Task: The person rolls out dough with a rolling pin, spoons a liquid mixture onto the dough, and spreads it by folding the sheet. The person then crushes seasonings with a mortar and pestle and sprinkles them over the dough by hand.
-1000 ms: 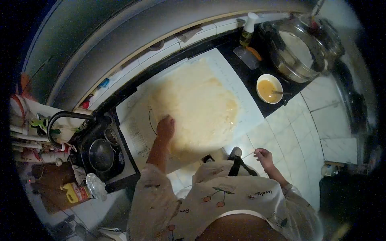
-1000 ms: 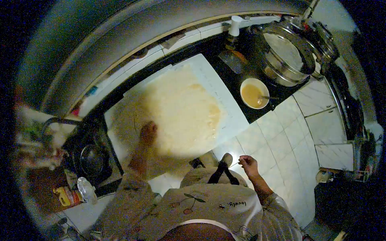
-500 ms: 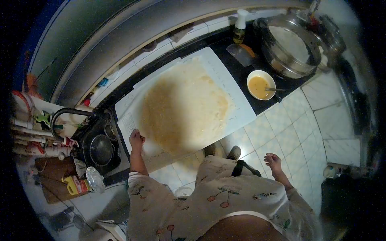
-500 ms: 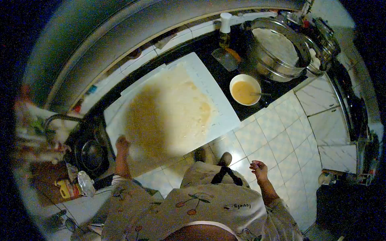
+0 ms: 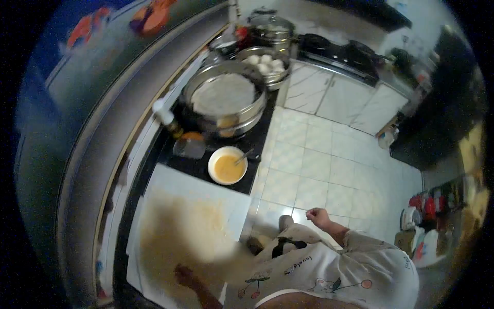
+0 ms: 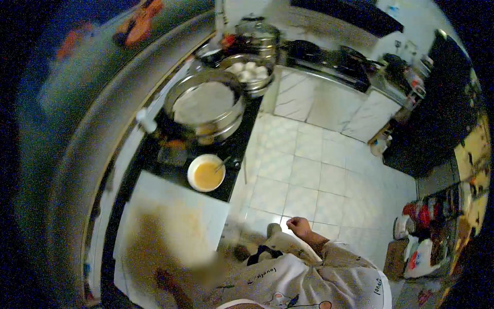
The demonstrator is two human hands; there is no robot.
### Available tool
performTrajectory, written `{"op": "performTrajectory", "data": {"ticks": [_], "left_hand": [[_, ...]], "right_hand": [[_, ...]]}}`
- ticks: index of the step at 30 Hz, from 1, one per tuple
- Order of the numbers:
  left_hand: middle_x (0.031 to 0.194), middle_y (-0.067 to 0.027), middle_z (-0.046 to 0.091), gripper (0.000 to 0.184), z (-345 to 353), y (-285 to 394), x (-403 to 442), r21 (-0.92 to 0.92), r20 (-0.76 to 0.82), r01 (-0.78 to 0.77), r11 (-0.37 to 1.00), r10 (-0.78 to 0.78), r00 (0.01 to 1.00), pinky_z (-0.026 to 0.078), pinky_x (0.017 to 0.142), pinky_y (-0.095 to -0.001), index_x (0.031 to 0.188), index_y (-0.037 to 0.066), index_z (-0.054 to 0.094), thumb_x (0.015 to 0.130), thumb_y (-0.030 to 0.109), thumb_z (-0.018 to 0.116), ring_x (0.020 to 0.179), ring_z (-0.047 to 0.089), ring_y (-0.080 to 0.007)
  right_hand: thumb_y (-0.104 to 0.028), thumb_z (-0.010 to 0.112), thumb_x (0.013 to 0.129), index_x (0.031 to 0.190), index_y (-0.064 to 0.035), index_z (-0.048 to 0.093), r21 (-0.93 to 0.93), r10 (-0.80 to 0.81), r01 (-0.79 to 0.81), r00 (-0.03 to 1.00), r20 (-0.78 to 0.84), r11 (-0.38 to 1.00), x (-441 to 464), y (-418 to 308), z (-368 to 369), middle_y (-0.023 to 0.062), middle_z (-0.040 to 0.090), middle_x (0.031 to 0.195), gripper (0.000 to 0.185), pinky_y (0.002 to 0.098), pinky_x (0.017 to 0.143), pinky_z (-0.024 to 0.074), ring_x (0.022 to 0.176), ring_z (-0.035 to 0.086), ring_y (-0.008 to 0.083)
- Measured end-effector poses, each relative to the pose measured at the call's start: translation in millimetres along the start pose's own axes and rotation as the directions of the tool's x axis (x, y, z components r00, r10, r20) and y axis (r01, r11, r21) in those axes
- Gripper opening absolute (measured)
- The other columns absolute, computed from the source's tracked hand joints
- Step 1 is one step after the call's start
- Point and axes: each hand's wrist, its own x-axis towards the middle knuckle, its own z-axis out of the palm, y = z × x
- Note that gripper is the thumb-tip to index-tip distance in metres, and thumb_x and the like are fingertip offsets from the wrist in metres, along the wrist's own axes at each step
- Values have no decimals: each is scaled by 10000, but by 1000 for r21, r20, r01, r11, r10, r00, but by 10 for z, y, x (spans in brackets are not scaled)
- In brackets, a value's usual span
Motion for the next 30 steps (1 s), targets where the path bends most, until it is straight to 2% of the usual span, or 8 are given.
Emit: {"op": "performTrajectory", "data": {"ticks": [1, 3, 5, 9, 14, 17, 25, 30], "left_hand": [[782, -71, 580, 215, 581, 542, -279, 422, 130, -175, 889, 132, 983, 456, 562, -271, 911, 1, 558, 866, 201, 493, 646, 536, -165], [752, -78, 585, 216, 1587, 1183, -784, 604, 326, -467, 646, 335, 884, 467, 567, -271, 864, 4, 570, 851, 211, 511, 636, 548, -174], [781, -86, 583, 200, 2299, 1210, -1172, 378, 439, -677, 632, 521, 732, 463, 597, -283, 880, 10, 562, 833, 202, 534, 670, 549, -193], [901, -99, 556, 235, 3302, 1178, -1378, 109, 784, -939, 326, 553, 282, 431, 707, -321, 988, 19, 527, 840, 202, 523, 803, 526, -213], [1050, -115, 524, 324, 4498, 1252, -1696, 0, 836, -999, 40, 548, 22, 391, 844, -368, 1123, 30, 482, 849, 201, 508, 969, 497, -238], [1114, -122, 508, 368, 5008, 1305, -1903, 12, 857, -1000, 15, 516, 18, 374, 901, -386, 1181, 35, 458, 855, 201, 497, 1039, 483, -246], [1146, -126, 484, 377, 6063, 964, -1986, 297, 871, -701, 649, 117, 477, 365, 920, -376, 1213, 35, 415, 874, 194, 459, 1062, 467, -237], [1166, -128, 470, 383, 7180, 480, -1903, 326, 870, -473, 818, -65, 488, 359, 932, -370, 1233, 36, 387, 886, 190, 435, 1076, 457, -232]], "right_hand": [[-89, 570, 808, 810, 7, 597, -2, 53, -53, 996, -76, 999, 4, 130, -89, 29, 596, 721, 100, 240, 615, 473, 660, 557, 97], [-136, 574, 808, 813, 17, 598, -28, 62, -66, 991, -116, 997, 52, 368, -288, 47, 609, 716, 155, 244, 608, 477, 658, 575, 104], [-172, 578, 805, 812, 24, 604, -1, 78, -80, 975, -210, 997, 18, 330, -555, 71, 627, 717, 197, 258, 608, 481, 648, 590, 120], [-177, 580, 804, 832, 38, 597, 163, 135, -84, 934, -332, 983, 245, 675, -1114, 85, 620, 734, 218, 258, 612, 485, 664, 598, 132], [-185, 604, 787, 804, 36, 598, 142, 159, -106, 883, -442, 984, 823, 1385, -2040, 83, 615, 692, 222, 278, 589, 500, 613, 603, 150], [-283, 611, 768, 768, 10, 615, 183, 152, -66, 849, -507, 981, 1143, 1405, -2621, 95, 625, 646, 293, 289, 582, 486, 597, 601, 155], [-151, 620, 777, 820, 28, 592, 167, 39, 42, 889, -455, 985, 2673, 788, -3467, 84, 610, 720, 186, 270, 609, 490, 651, 584, 134], [-212, 660, 752, 993, 28, 570, 88, 4, 25, 948, -317, 996, 3748, 466, -3701, 112, 624, 886, 352, 268, 628, 484, 707, 600, 149]]}}
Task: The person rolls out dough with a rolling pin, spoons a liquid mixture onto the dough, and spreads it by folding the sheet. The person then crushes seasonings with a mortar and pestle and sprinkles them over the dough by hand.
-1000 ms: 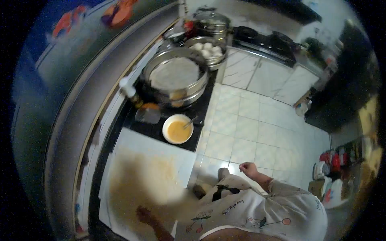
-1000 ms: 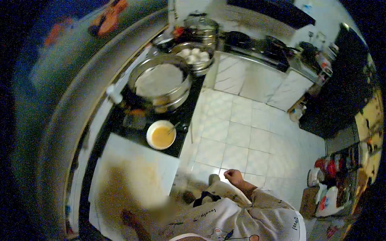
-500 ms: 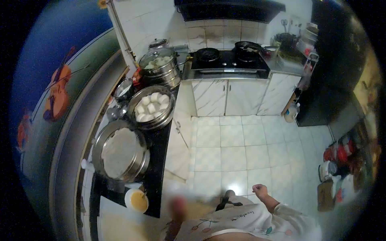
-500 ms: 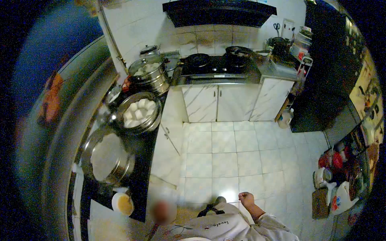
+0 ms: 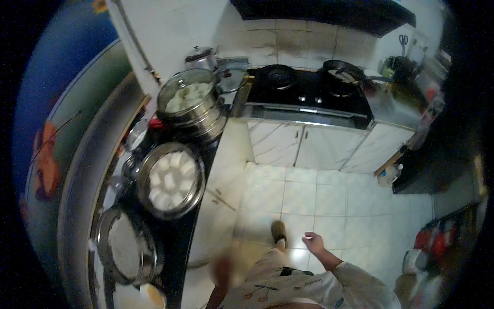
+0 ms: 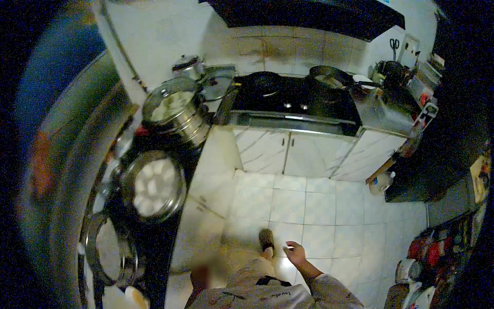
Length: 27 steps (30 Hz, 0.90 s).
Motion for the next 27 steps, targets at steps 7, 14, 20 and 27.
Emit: {"op": "performTrajectory", "data": {"ticks": [7, 14, 20, 27], "left_hand": [[1198, -140, 451, 418, 787, 466, 1700, -56, 349, -173, 983, 182, 919, 339, 961, -392, 1243, 37, 370, 886, 250, 416, 1115, 429, -245], [906, -138, 584, 272, 490, 2477, 2632, 116, 109, -233, 966, 221, 969, 467, 741, -368, 1029, 16, 545, 845, 215, 519, 810, 576, -236], [787, -127, 602, 148, 1081, 2318, 2703, -318, -48, 201, 927, -227, 973, 475, 680, -297, 912, 0, 574, 814, 111, 570, 724, 595, -203], [943, -160, 582, 344, 2557, 2619, 3858, 108, 247, -312, 944, 278, 928, 440, 784, -369, 1025, 21, 525, 830, 304, 532, 882, 554, -318]], "right_hand": [[-354, 608, 766, 1155, -4, 482, -348, -25, 58, 995, 97, 936, 1566, -470, -580, 189, 555, 1075, 538, 365, 781, 473, 905, 596, 265], [-270, 632, 776, 1182, -6, 453, 25, 119, -120, 992, 39, 992, 3346, -530, -675, 178, 528, 1123, 516, 332, 734, 487, 876, 598, 233], [-242, 673, 736, 1230, -8, 366, -253, -1, -10, 999, -42, 967, 5278, -155, -363, 183, 506, 1121, 627, 349, 755, 472, 905, 579, 256], [-162, 667, 675, 1253, -86, 308, -162, 143, -170, 975, -167, 972, 6230, -218, -333, 152, 546, 1011, 684, 366, 742, 461, 880, 548, 277]]}}
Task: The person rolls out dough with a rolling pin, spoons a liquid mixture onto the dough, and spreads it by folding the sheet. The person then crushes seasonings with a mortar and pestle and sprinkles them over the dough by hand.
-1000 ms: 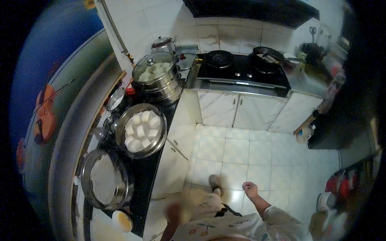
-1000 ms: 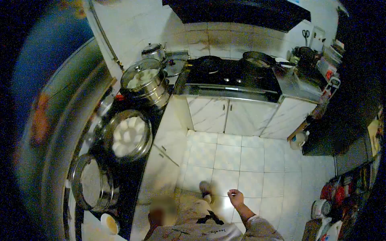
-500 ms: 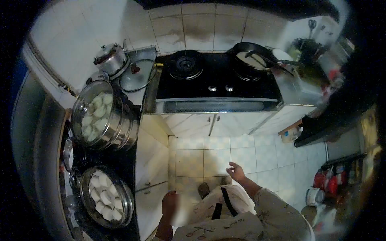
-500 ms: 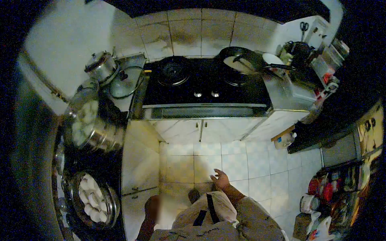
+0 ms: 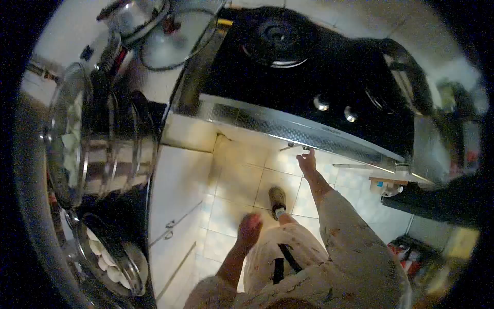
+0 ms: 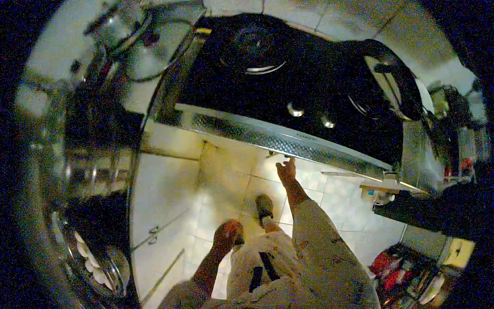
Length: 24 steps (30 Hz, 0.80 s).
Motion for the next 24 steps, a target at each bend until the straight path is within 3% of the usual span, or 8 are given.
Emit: {"op": "performTrajectory", "data": {"ticks": [1, 3, 4, 8, 10, 17, 20, 24], "left_hand": [[982, -184, 557, 363, 0, 154, 383, -235, 116, 209, 949, -186, 976, 415, 828, -389, 1055, 12, 509, 833, 298, 524, 944, 523, -328], [1056, -208, 516, 402, 195, 241, 1120, -168, -41, -131, 977, 126, 991, 371, 895, -422, 1128, 17, 466, 789, 213, 560, 1027, 470, -348], [1101, -218, 489, 411, 423, 214, 1479, -253, -52, 22, 967, -36, 998, 348, 913, -442, 1145, 21, 446, 776, 160, 559, 1037, 456, -371], [1140, -247, 465, 490, 1129, 130, 2516, -240, -264, -161, 957, 95, 960, 324, 932, -452, 1174, -26, 391, 716, 67, 539, 1071, 432, -396], [1112, -235, 479, 506, 1351, 130, 2676, -291, -121, -52, 955, 17, 993, 347, 905, -446, 1164, -9, 397, 678, 43, 529, 1038, 450, -389], [1094, -214, 480, 518, 873, 146, 1868, -211, -237, -46, 976, -6, 971, 344, 899, -435, 1158, 8, 396, 656, 20, 520, 1036, 445, -367], [1187, -225, 416, 576, 793, -78, 1322, -287, 45, 240, 927, -237, 970, 308, 944, -452, 1216, -1, 348, 667, 19, 520, 1093, 403, -384], [1274, -234, 337, 623, 557, -374, 575, -224, -229, 181, 958, -232, 945, 288, 970, -448, 1274, -16, 274, 693, -14, 497, 1136, 371, -384]], "right_hand": [[-148, 655, 677, 1241, -88, 315, 14, -41, 41, 999, -19, 999, -51, 0, -32, 144, 557, 975, 661, 363, 713, 466, 830, 558, 263], [-60, 644, 665, 1225, -71, 306, 27, -152, 151, 988, 4, 988, -108, 135, -31, 120, 523, 967, 654, 320, 640, 464, 787, 554, 224], [-48, 652, 656, 1214, -66, 315, 63, -177, 176, 984, 9, 982, -159, 316, -1, 118, 501, 995, 652, 305, 615, 463, 779, 552, 221], [-24, 637, 677, 1255, -66, 251, 2, -260, 260, 964, 52, 966, -779, 634, -136, 129, 439, 1103, 696, 297, 620, 455, 819, 543, 202], [-21, 605, 706, 1285, -70, 196, -138, -192, 211, 972, 137, 968, -1033, 594, -243, 149, 394, 1162, 711, 326, 673, 465, 914, 552, 237], [-7, 576, 722, 1281, -23, 214, -263, -262, 294, 953, 151, 919, -1153, 771, -262, 177, 390, 1198, 666, 374, 715, 470, 937, 541, 255], [-51, 620, 724, 1271, -23, 287, -34, -130, 136, 981, 146, 990, -1108, 977, 15, 144, 453, 1126, 641, 310, 684, 467, 861, 553, 194], [-98, 560, 790, 1056, 5, 530, -181, -289, 333, 929, 230, 926, -753, 440, 587, 147, 585, 991, 287, 331, 816, 432, 932, 556, 254]]}}
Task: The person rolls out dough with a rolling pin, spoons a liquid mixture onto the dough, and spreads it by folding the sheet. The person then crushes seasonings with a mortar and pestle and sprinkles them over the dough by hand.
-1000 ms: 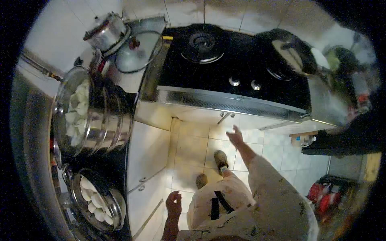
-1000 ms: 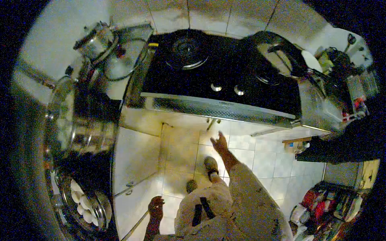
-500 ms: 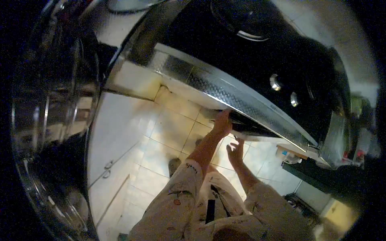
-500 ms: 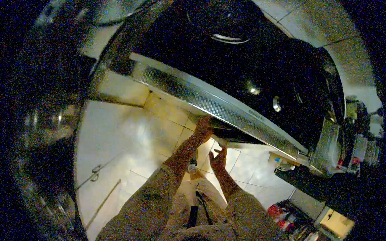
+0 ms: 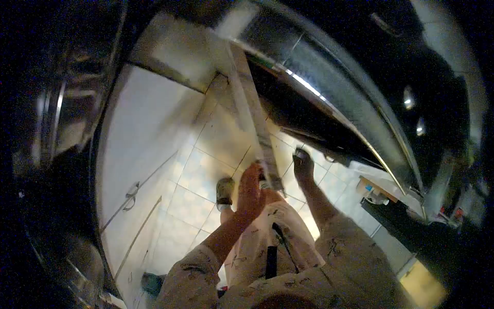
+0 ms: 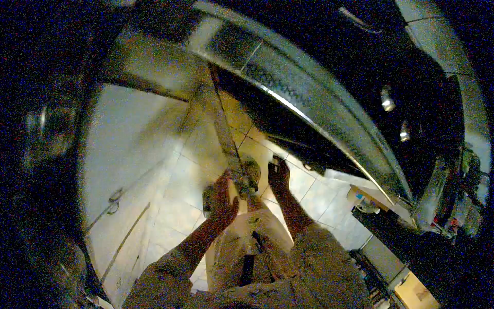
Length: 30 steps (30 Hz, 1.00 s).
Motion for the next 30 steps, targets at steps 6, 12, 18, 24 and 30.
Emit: {"op": "performTrajectory", "data": {"ticks": [6, 12, 18, 24, 30], "left_hand": [[1248, -196, 386, 620, -577, -646, -112, 148, -30, 249, 957, -247, 969, 351, 921, -386, 1269, -4, 301, 734, 56, 610, 1108, 413, -317], [1262, -130, 390, 448, -1024, -918, -53, -562, -71, 325, 760, -436, 897, 330, 963, -340, 1270, 15, 334, 883, 212, 445, 1155, 394, -231], [1202, -108, 444, 402, -1192, -1001, 22, -761, 9, 384, 523, -584, 812, 369, 916, -310, 1235, 18, 384, 876, 184, 458, 1095, 440, -194], [1138, -122, 497, 368, -1183, -911, 22, -92, -135, 406, 909, -415, 900, 375, 898, -322, 1172, 6, 436, 830, 113, 521, 1047, 482, -216], [1141, -139, 495, 376, -1080, -831, 24, -39, -176, 245, 969, -248, 952, 364, 905, -334, 1125, 13, 459, 783, 101, 587, 1068, 471, -234]], "right_hand": [[-315, 497, 867, 960, -17, 537, 378, -183, 260, 956, -228, 889, 1880, 315, 623, 92, 569, 885, 315, 352, 677, 457, 791, 535, 215], [-358, 324, 911, 1082, -38, 546, -559, 259, -271, 960, -103, 783, 1970, -677, -153, 218, 524, 1113, 425, 446, 871, 383, 994, 501, 398], [-355, 335, 904, 1154, -52, 474, -766, -393, 201, 917, -73, 611, 2453, 325, -430, 172, 573, 973, 417, 418, 791, 444, 853, 546, 323], [-340, 352, 897, 1139, -43, 476, -700, -382, 256, 924, -25, 667, 2678, -71, -606, 172, 566, 984, 403, 408, 801, 441, 870, 540, 316], [-324, 369, 891, 1124, -33, 478, -666, -359, 274, 933, 10, 693, 2788, -181, -472, 172, 560, 994, 388, 398, 811, 437, 886, 534, 308]]}}
